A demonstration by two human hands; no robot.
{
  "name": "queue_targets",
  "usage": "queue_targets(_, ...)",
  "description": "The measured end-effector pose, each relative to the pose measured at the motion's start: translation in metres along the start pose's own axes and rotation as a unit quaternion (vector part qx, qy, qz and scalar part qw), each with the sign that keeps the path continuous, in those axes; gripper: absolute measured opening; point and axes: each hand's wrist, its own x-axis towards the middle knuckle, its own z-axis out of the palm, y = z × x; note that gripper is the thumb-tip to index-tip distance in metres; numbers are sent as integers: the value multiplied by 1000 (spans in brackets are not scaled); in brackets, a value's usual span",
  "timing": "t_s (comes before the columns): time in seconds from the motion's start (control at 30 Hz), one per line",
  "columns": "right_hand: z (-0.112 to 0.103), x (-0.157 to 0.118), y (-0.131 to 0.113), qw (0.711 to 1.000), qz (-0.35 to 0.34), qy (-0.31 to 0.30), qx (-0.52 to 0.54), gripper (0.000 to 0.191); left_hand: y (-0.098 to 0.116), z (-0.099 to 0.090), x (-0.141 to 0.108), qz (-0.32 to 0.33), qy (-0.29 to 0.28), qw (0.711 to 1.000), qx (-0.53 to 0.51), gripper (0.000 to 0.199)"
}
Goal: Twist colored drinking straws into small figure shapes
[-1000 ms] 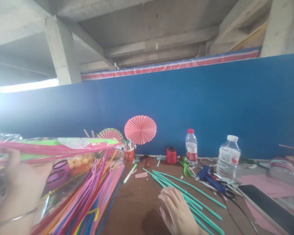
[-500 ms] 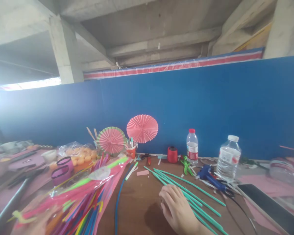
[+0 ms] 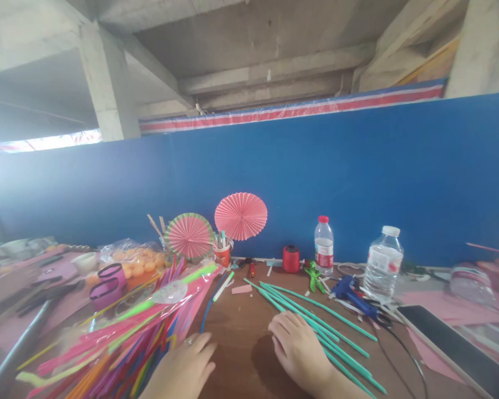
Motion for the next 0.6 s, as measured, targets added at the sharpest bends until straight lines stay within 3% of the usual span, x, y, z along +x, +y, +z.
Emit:
queue_targets(0.07, -2, 1, 7, 998, 59, -14, -32, 22, 10, 6, 15, -18, -49, 997, 49, 41)
queue_targets(0.2, -4, 2, 36, 977, 180, -37, -112, 47, 5, 7, 18, -79, -60, 987, 126, 33)
queue_targets(0.27, -5, 1, 54, 961, 231, -77, -132, 66, 2, 3, 16, -95, -62, 984, 139, 31)
queue_targets(0.33, -6, 1, 70, 947, 267, -130, -125, 70, 5, 1, 17, -100, -70, 983, 137, 31)
queue_targets(0.47, -12, 4, 83, 942, 267, -172, -105, 38, 17, 8, 22, -38, -79, 994, 57, 42)
queue_targets(0.53, -14, 6, 82, 945, 256, -170, -108, 21, 14, 16, 23, -4, -75, 997, 18, 51)
queue_targets(0.6, -16, 8, 79, 948, 248, -164, -115, 12, 3, 23, 20, -23, -50, 998, 9, 50)
